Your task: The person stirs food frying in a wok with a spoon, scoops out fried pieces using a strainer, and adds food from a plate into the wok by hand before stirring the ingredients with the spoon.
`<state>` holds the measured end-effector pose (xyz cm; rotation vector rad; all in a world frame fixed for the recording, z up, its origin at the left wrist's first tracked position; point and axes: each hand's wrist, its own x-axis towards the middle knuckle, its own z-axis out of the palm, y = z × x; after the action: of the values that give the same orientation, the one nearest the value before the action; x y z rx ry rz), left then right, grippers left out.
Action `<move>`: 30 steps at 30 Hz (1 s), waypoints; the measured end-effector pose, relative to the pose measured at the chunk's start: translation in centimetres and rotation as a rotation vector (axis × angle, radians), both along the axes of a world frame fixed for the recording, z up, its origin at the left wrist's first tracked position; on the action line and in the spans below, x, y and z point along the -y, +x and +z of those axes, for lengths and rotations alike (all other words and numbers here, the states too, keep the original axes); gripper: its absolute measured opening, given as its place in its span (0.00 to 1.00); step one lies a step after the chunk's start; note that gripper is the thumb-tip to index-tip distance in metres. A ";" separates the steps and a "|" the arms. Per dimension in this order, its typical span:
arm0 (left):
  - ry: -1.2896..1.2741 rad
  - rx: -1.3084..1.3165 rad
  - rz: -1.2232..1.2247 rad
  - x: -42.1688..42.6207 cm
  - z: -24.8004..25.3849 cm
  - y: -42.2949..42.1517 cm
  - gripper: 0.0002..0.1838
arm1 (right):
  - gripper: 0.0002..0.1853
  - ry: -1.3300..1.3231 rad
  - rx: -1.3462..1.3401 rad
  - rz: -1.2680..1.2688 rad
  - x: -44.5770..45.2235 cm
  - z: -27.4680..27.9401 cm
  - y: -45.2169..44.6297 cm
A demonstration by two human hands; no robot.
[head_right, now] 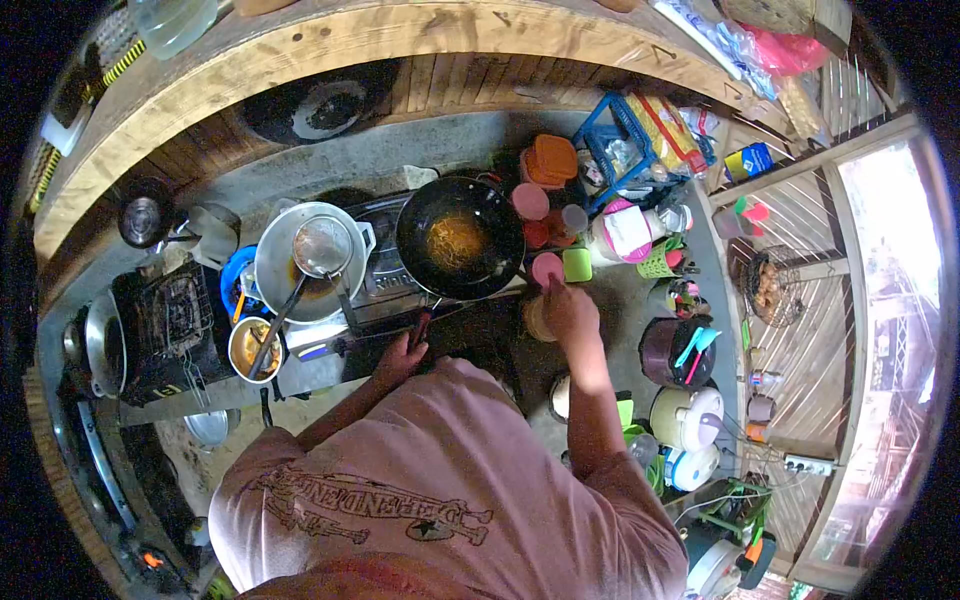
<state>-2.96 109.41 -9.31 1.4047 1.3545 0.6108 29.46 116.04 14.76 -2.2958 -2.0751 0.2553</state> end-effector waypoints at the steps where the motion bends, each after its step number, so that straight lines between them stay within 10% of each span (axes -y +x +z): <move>1: 0.000 -0.010 0.007 0.1 0.4 0.2 0.25 | 0.13 0.043 0.041 0.031 -1.0 0.0 0.6; 11: -0.118 0.048 0.113 -0.8 2.3 2.1 0.24 | 0.15 -0.086 -0.024 0.252 -15.9 -7.2 4.8; 30: -0.219 -0.035 0.473 1.1 4.1 7.0 0.24 | 0.16 0.085 -0.305 0.454 -6.9 -2.5 12.3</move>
<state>3.99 108.31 -5.24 0.9256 1.7425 0.7182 41.76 122.91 12.28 -1.5925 -2.3498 0.4828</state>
